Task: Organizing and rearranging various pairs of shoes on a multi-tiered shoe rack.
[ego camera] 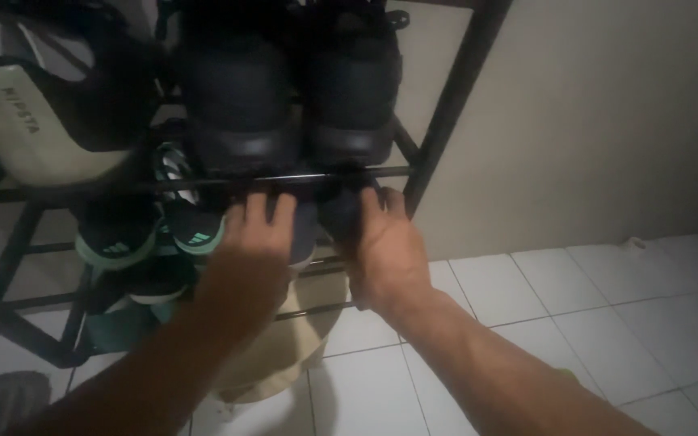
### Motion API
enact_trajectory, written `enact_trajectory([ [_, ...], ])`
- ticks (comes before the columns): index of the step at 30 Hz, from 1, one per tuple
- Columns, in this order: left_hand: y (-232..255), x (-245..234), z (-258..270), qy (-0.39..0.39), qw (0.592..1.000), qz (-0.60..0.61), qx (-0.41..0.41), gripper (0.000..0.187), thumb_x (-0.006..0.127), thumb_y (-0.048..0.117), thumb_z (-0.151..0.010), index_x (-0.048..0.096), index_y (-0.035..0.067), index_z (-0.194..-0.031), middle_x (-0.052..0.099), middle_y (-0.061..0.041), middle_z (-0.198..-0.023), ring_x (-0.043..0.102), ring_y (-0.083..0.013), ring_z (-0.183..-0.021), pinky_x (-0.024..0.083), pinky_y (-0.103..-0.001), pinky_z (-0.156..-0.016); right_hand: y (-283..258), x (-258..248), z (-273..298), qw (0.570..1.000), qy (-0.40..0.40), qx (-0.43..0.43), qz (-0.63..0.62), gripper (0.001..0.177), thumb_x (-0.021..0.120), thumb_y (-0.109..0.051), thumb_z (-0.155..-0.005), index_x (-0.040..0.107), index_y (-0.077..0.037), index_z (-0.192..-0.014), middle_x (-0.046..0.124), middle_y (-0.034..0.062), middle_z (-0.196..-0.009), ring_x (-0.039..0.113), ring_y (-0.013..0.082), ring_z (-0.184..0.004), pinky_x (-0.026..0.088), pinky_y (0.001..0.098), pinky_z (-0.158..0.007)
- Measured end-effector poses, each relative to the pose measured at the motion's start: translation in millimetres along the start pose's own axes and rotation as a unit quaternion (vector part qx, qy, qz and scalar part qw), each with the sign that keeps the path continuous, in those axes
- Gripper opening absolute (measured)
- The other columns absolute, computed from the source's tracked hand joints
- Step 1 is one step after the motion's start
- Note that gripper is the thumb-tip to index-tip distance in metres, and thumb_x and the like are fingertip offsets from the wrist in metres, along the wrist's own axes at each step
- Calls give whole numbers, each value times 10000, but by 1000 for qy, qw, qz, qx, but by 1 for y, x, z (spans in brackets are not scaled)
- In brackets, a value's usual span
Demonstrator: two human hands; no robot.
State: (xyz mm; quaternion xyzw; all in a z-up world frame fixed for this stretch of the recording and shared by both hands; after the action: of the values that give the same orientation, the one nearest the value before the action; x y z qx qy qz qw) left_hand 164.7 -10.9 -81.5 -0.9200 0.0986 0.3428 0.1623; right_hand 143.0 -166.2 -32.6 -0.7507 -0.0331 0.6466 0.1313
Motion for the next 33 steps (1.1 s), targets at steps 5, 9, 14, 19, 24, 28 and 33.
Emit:
enact_trajectory([
  [5, -6, -3, -1, 9, 1000, 26, 1, 363, 823, 325, -847, 692, 160, -1142, 682, -79, -990, 715, -229, -824, 583, -344, -754, 1, 11, -2, 1000, -17, -4, 19, 966, 950, -134, -689, 384, -108, -1471, 414, 248, -1438, 678, 541, -1073, 626, 587, -891],
  [9, -12, 2, 1, -14, 999, 40, -7, 450, 742, 286, -841, 653, 177, -1269, 663, -106, -1085, 690, -288, -924, 560, -416, -794, -13, -6, 10, 998, 18, 0, 67, 673, 737, -90, -860, 445, -150, -1463, 436, 208, -1459, 697, 476, -1084, 644, 546, -854],
  [14, -46, -50, 12, -65, 990, 116, -49, 778, 863, 354, -636, 620, 132, -1341, 667, -152, -1161, 676, -352, -1052, 527, -504, -943, -40, -15, 42, 987, 149, -28, 51, 639, 781, -357, -844, 545, -126, -1392, 480, 198, -1416, 648, 443, -1167, 614, 531, -862],
  [19, -111, -69, 63, -160, 955, 116, -223, 614, 667, 210, -798, 533, 78, -1382, 477, -237, -1470, 513, -436, -1256, 508, -561, -923, -98, -3, 75, 948, 197, -232, -91, 295, 756, -136, -846, 699, -43, -1120, 636, 195, -1298, 645, 291, -1020, 601, 357, -758],
  [24, -144, -52, 76, -99, 970, 163, -150, 797, 769, 217, -755, 425, 98, -1465, 408, -305, -1485, 438, -548, -1321, 551, -639, -881, -160, 31, 69, 900, 223, -340, -160, 582, 750, -65, -764, 533, 57, -1290, 563, 300, -1301, 613, 436, -1129, 587, 462, -848],
  [28, -158, -50, 63, -286, 896, 248, -233, 544, 692, 213, -905, 478, 69, -1385, 603, -190, -1291, 642, -365, -1115, 588, -500, -886, -191, 70, 53, 933, 202, -283, -94, 793, 841, -205, -677, 522, 67, -1351, 535, 305, -1311, 544, 447, -1155, 475, 524, -958],
  [33, -169, -34, 59, -328, 905, 189, -196, 406, 649, 368, -986, 574, 63, -1243, 607, -184, -1128, 673, -259, -844, 595, -352, -689, -202, 71, 39, 977, 97, -154, -113, 666, 790, -285, -823, 512, -67, -1387, 506, 223, -1315, 539, 375, -1152, 534, 494, -871],
])
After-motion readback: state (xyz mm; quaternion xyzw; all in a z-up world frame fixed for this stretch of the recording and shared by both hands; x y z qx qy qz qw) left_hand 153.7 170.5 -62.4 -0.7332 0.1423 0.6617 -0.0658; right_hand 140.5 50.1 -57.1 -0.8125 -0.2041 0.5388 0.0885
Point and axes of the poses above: each hand's wrist, its own z-axis away from the middle knuckle, its own x-axis out of the palm, y = z × x, the point moved 3 cm from there along -z, towards the middle knuckle
